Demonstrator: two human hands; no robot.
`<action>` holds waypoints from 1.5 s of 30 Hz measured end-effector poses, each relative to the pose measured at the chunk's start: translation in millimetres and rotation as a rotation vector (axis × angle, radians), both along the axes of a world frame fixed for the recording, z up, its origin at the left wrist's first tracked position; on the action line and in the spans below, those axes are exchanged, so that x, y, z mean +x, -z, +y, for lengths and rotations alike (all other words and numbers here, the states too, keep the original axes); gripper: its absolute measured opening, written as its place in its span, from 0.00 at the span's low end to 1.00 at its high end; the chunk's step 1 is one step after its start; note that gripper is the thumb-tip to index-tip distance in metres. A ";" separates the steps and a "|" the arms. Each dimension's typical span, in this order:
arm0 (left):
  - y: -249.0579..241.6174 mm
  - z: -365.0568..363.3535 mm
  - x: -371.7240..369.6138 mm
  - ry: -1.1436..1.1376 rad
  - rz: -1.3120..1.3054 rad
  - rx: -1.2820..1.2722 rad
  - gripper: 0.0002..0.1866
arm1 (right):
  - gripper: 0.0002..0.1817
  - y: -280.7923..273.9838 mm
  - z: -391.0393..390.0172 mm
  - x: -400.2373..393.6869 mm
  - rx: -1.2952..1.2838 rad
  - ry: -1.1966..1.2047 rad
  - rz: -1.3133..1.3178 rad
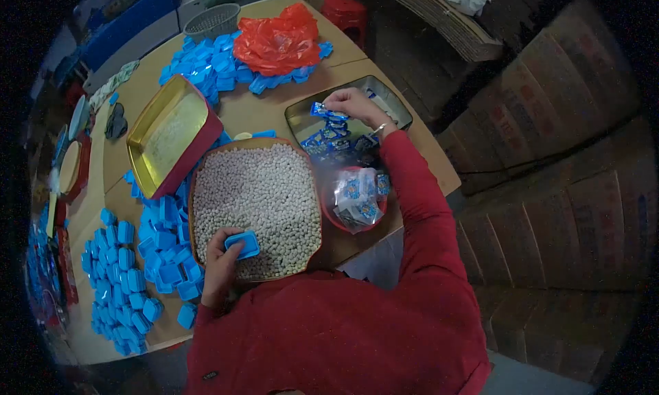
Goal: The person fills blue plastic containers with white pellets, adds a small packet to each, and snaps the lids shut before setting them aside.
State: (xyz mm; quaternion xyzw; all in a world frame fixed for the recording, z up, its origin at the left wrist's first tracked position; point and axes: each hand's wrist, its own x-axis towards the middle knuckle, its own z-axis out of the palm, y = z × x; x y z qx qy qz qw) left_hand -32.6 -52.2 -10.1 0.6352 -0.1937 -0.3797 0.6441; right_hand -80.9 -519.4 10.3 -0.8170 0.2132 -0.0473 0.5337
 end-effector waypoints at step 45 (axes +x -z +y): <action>10.2 3.3 11.3 -0.116 0.159 -0.351 0.25 | 0.13 -31.8 321.8 -11.6 -0.717 -0.158 -0.509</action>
